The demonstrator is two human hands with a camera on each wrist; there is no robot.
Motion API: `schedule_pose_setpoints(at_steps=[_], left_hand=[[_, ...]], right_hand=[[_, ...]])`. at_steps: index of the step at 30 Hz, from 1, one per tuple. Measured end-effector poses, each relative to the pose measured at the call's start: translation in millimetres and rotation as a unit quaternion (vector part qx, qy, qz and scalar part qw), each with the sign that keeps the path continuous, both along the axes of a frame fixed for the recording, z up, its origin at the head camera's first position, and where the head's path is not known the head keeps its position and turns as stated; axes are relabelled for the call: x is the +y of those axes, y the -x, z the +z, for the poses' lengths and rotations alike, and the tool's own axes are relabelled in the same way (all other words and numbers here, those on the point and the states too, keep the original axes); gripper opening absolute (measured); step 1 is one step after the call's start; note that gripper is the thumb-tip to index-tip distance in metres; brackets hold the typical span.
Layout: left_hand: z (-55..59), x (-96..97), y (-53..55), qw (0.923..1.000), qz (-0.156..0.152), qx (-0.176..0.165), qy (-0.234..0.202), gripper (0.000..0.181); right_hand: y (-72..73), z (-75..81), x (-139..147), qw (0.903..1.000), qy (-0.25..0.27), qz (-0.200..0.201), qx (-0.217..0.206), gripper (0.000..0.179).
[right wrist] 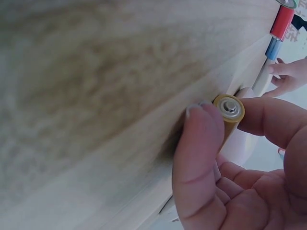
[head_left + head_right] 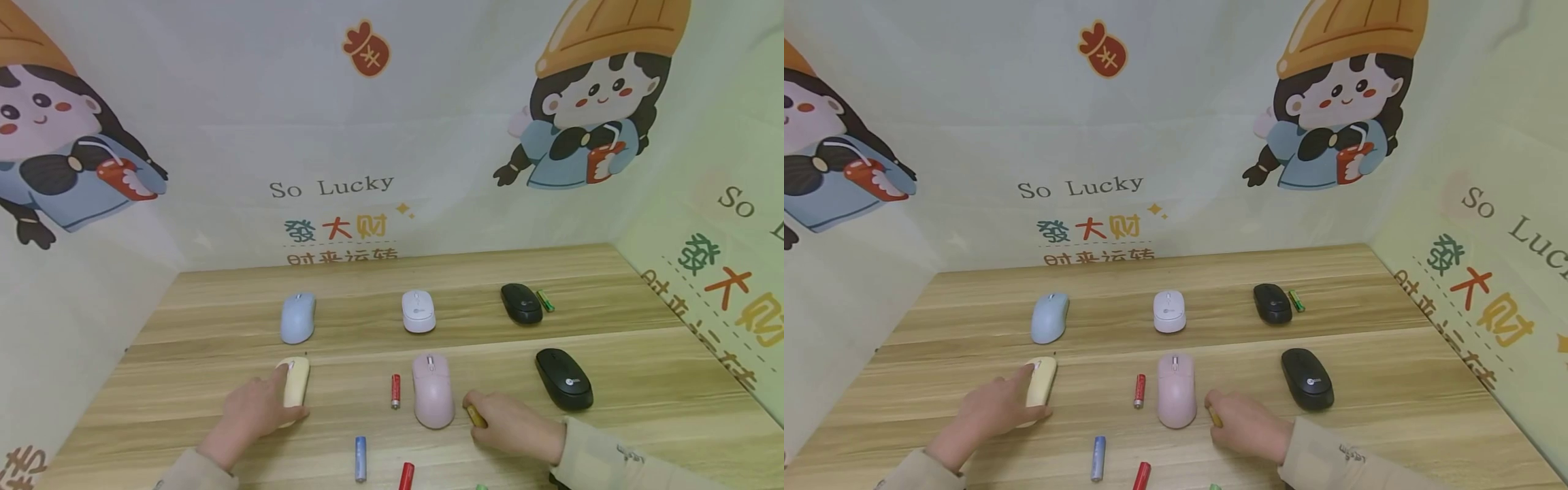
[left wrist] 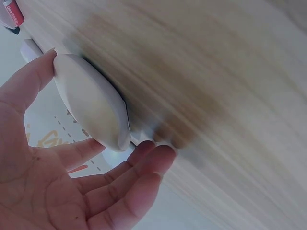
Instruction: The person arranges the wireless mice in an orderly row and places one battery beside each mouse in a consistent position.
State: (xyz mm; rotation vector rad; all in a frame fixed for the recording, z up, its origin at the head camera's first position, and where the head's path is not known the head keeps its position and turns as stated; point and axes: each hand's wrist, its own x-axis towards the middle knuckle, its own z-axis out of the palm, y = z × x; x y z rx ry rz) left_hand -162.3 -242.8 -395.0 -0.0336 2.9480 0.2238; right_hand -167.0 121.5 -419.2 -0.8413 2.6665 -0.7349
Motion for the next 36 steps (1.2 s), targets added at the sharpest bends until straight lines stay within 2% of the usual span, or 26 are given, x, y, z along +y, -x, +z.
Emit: schedule_pose_setpoints(at_steps=[5,11,14,16,20,26,29,36], left_hand=[[-0.1,0.1,0.1,1.0,0.002,-0.003,-0.002,0.089],[-0.9,0.2,0.1,1.0,0.0,0.001,0.001,0.089],[-1.0,0.2,0.2,1.0,-0.001,0.001,0.002,0.089],[-0.9,0.3,0.4,1.0,0.0,-0.001,0.003,0.089],[-0.3,0.3,0.4,1.0,0.003,-0.004,0.005,0.089],[-0.2,-0.2,-0.3,1.0,0.002,0.002,0.003,0.089],[-0.9,-0.8,-0.7,1.0,0.0,0.007,0.002,0.089],[-2.6,-1.2,0.2,1.0,0.002,0.006,0.0,0.09]], right_hand=[[-0.2,0.4,1,1.0,0.004,0.005,0.005,0.025],[6.7,1.4,11,0.9983,0.046,0.015,-0.034,0.023],[12.5,9.6,21,0.9972,0.051,-0.008,-0.053,0.028],[17.1,18.4,29,0.9984,0.045,-0.019,-0.029,0.032],[26.4,37.9,52,0.9968,0.049,-0.059,-0.025,0.038],[47.0,50.4,98,0.9905,0.055,-0.118,-0.042,0.042],[57.1,49.4,120,0.9878,0.046,-0.135,-0.062,0.044],[69.5,30.8,148,0.9824,0.022,-0.157,-0.1,0.042]])
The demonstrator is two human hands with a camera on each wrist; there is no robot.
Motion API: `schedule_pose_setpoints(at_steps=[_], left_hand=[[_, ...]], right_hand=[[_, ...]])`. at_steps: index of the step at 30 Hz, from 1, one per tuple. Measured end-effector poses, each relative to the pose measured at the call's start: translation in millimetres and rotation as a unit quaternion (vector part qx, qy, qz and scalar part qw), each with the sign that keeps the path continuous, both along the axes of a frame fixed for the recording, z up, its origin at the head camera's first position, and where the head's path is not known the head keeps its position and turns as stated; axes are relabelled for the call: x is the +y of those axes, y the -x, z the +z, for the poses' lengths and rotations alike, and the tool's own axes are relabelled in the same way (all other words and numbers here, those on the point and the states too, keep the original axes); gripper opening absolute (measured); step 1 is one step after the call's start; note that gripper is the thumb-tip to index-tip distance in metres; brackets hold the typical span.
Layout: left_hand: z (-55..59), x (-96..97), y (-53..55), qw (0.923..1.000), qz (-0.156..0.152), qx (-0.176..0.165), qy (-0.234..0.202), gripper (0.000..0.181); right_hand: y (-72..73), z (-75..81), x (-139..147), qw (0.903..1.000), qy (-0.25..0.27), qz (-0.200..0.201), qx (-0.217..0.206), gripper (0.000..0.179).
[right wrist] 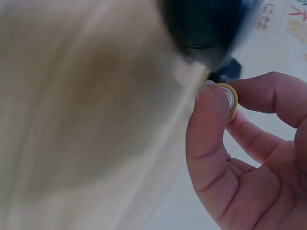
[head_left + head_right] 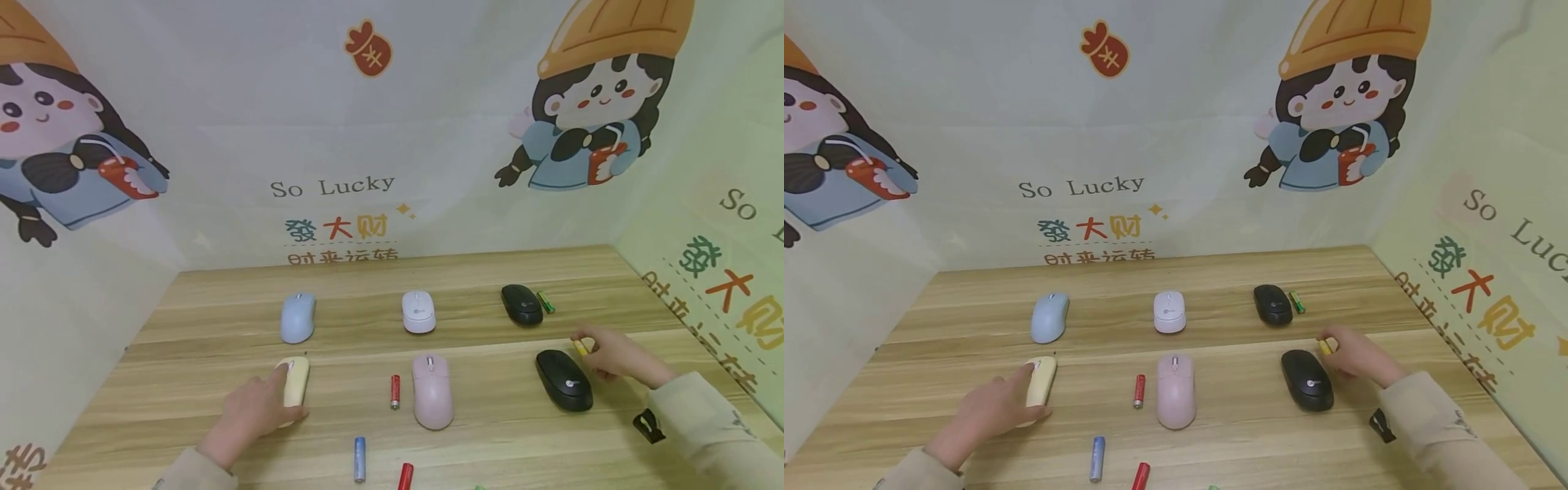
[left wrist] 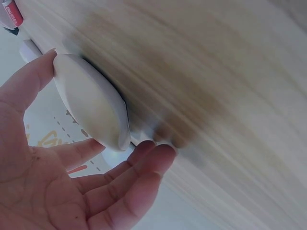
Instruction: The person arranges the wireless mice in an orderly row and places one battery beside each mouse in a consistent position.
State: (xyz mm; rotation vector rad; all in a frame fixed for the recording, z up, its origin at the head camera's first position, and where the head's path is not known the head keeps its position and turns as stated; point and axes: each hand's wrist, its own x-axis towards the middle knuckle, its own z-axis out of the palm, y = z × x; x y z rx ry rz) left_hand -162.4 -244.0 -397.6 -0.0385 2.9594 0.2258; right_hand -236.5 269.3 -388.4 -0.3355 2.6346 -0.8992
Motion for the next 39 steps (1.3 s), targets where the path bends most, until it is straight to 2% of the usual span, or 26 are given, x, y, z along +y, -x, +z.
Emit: schedule_pose_setpoints(at_steps=[6,11,29,39], left_hand=[[-1.1,0.0,-0.5,1.0,-0.001,0.001,-0.002,0.09],[-0.7,0.3,-0.3,1.0,0.001,0.004,0.001,0.089],[0.5,1.1,-1.0,1.0,-0.001,0.005,0.003,0.089],[-0.4,0.8,0.3,1.0,0.0,0.006,0.005,0.089]], right_hand=[[1.5,-9.1,5.9,0.9992,-0.018,-0.014,-0.034,0.046],[1.5,-11.1,5.3,0.9986,-0.025,-0.02,-0.043,0.045],[1.7,-10.6,1.0,0.9969,-0.069,-0.021,-0.033,0.045],[0.4,-9.8,0.9,0.9966,-0.067,-0.028,-0.039,0.049]])
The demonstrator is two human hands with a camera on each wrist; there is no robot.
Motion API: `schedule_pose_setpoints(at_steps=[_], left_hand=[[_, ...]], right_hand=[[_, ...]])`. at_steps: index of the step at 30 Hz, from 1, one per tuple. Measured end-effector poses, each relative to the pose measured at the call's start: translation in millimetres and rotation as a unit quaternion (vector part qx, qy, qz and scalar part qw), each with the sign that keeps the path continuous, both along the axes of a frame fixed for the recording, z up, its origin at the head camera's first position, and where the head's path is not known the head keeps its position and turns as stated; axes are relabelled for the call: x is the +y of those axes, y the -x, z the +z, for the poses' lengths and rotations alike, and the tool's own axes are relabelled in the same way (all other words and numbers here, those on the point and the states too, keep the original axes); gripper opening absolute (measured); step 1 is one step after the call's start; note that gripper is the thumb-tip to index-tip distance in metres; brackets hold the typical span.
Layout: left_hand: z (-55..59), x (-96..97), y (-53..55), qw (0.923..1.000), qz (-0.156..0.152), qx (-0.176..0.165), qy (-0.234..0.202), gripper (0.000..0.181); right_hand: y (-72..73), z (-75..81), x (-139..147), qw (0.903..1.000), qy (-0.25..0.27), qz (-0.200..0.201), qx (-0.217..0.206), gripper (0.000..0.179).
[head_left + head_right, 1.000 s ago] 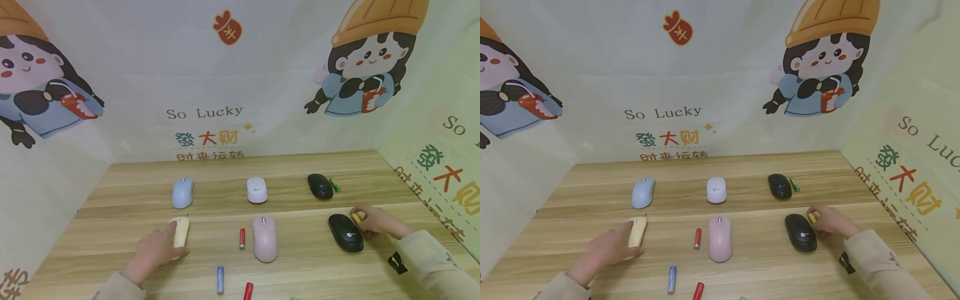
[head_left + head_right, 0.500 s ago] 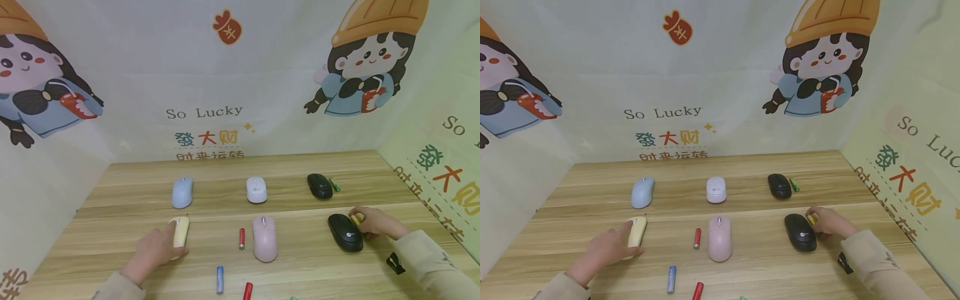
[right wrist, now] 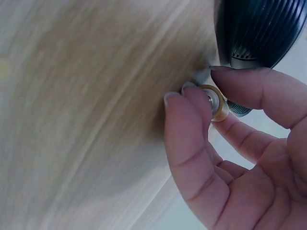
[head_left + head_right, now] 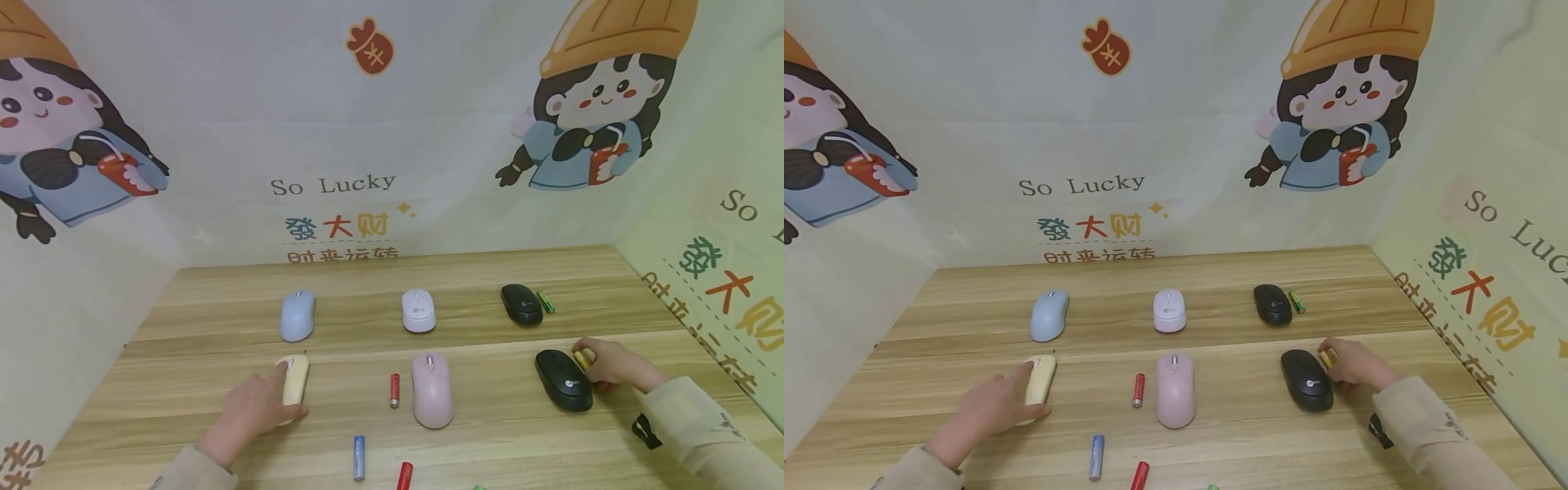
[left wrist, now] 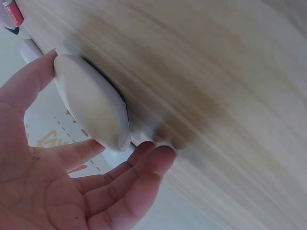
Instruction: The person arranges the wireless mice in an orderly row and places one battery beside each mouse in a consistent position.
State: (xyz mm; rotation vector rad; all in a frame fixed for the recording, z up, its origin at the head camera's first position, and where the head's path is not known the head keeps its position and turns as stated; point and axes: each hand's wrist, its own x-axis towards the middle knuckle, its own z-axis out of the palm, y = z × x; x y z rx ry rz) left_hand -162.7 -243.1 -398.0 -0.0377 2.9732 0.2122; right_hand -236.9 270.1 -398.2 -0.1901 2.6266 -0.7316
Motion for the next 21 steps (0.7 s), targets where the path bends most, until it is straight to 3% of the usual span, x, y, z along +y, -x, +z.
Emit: schedule_pose_setpoints(at_steps=[21], left_hand=[[1.9,0.5,-0.3,1.0,0.0,-0.008,-0.003,0.089]], right_hand=[[-2.6,1.8,0.1,0.9997,-0.017,0.011,0.013,0.055]])
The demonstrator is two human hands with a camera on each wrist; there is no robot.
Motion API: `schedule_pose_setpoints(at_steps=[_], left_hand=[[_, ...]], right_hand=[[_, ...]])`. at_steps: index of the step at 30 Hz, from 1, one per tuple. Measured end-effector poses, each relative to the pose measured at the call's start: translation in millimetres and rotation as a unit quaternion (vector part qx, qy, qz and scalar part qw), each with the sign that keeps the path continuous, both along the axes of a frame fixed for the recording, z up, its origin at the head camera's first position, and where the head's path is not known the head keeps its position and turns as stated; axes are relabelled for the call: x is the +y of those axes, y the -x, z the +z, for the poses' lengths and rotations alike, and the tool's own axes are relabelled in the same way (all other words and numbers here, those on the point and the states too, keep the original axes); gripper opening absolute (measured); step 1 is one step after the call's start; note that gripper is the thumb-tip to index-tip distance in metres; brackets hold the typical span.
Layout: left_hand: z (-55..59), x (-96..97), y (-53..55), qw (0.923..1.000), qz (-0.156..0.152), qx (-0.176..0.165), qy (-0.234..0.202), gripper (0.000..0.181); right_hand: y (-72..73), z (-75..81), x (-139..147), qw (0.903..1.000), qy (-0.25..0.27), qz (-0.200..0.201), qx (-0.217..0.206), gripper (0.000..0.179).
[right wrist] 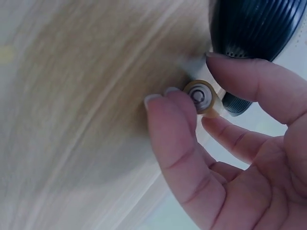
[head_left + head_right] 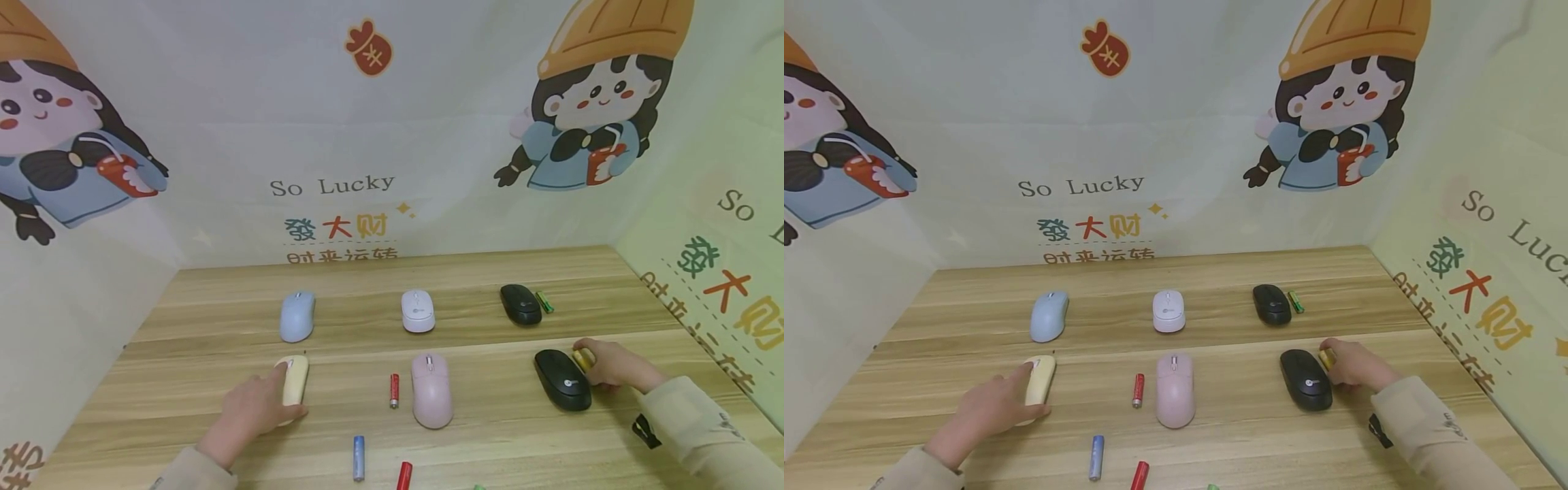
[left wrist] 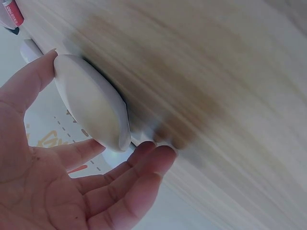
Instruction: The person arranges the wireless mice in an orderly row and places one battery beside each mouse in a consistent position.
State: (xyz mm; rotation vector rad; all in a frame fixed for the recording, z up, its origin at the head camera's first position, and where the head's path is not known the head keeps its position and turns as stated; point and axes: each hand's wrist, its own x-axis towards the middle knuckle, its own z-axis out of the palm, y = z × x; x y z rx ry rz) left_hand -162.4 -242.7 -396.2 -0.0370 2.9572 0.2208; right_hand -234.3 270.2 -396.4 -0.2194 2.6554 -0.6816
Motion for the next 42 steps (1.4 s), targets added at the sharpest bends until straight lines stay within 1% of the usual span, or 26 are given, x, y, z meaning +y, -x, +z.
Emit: schedule_pose_setpoints(at_steps=[5,8,9,11,13,15,17,19,22,25,27,28,30,34,36,39,42], left_hand=[[-0.6,-0.1,-0.6,1.0,-0.002,-0.001,-0.001,0.089],[-0.9,-0.3,-0.8,1.0,-0.002,-0.002,-0.002,0.088],[-1.1,-0.3,-0.6,1.0,-0.003,-0.001,-0.002,0.088],[-1.2,-0.4,-0.3,1.0,-0.003,0.0,-0.002,0.088],[-1.3,-0.7,0.1,1.0,-0.003,0.001,-0.002,0.089],[-1.1,-0.9,0.1,1.0,-0.003,0.001,-0.002,0.089],[-0.8,-0.9,0.0,1.0,-0.001,0.001,-0.001,0.089],[-0.5,-1.0,-0.2,1.0,-0.001,0.001,-0.001,0.089],[-0.6,-0.9,-0.3,1.0,-0.001,0.001,0.0,0.088],[-1.1,-1.1,0.0,1.0,-0.002,0.002,0.0,0.088],[-1.4,-1.2,0.2,1.0,-0.002,0.002,0.0,0.088],[-1.7,-1.2,0.2,1.0,-0.002,0.003,0.0,0.089],[-2.0,-1.2,0.2,1.0,-0.002,0.004,0.0,0.089],[-2.4,-1.0,0.0,1.0,-0.003,0.006,0.001,0.089],[-2.4,-0.7,-0.2,1.0,-0.003,0.006,0.002,0.089],[-2.5,-0.4,-0.3,1.0,-0.003,0.007,0.006,0.088],[-2.7,-0.2,-0.3,0.9999,-0.003,0.009,0.006,0.087]], right_hand=[[-3.4,4.9,0,1.0,0.0,-0.001,-0.002,0.065],[-6.7,11.8,-1,1.0,-0.008,-0.001,-0.004,0.07],[-7.8,14.7,-1,0.9999,-0.013,0.002,0.003,0.07],[-9.4,21.7,-4,0.9986,-0.037,0.018,0.033,0.067],[-12.3,30.5,-11,0.9949,-0.064,0.034,0.07,0.06],[-17.3,38.5,-24,0.9908,-0.075,0.054,0.099,0.055],[-25.7,43.6,-41,0.9896,-0.063,0.073,0.107,0.049],[-35.9,44.0,-59,0.9888,-0.033,0.099,0.107,0.042],[-52.8,36.8,-84,0.9826,0.009,0.158,0.097,0.033],[-68.0,25.1,-105,0.9713,0.028,0.222,0.08,0.026],[-77.5,17.9,-118,0.965,0.04,0.252,0.06,0.022],[-82.0,14.7,-123,0.9633,0.046,0.261,0.046,0.02],[-90.2,9.1,-131,0.9616,0.056,0.268,0.018,0.017],[-103.3,2.4,-140,0.9641,0.072,0.251,-0.05,0.015],[-106.4,-0.6,-143,0.9622,0.084,0.248,-0.075,0.015],[-108.2,-4.5,-145,0.9579,0.099,0.255,-0.088,0.017],[-109.7,-8.1,-148,0.9573,0.094,0.263,-0.075,0.014]])
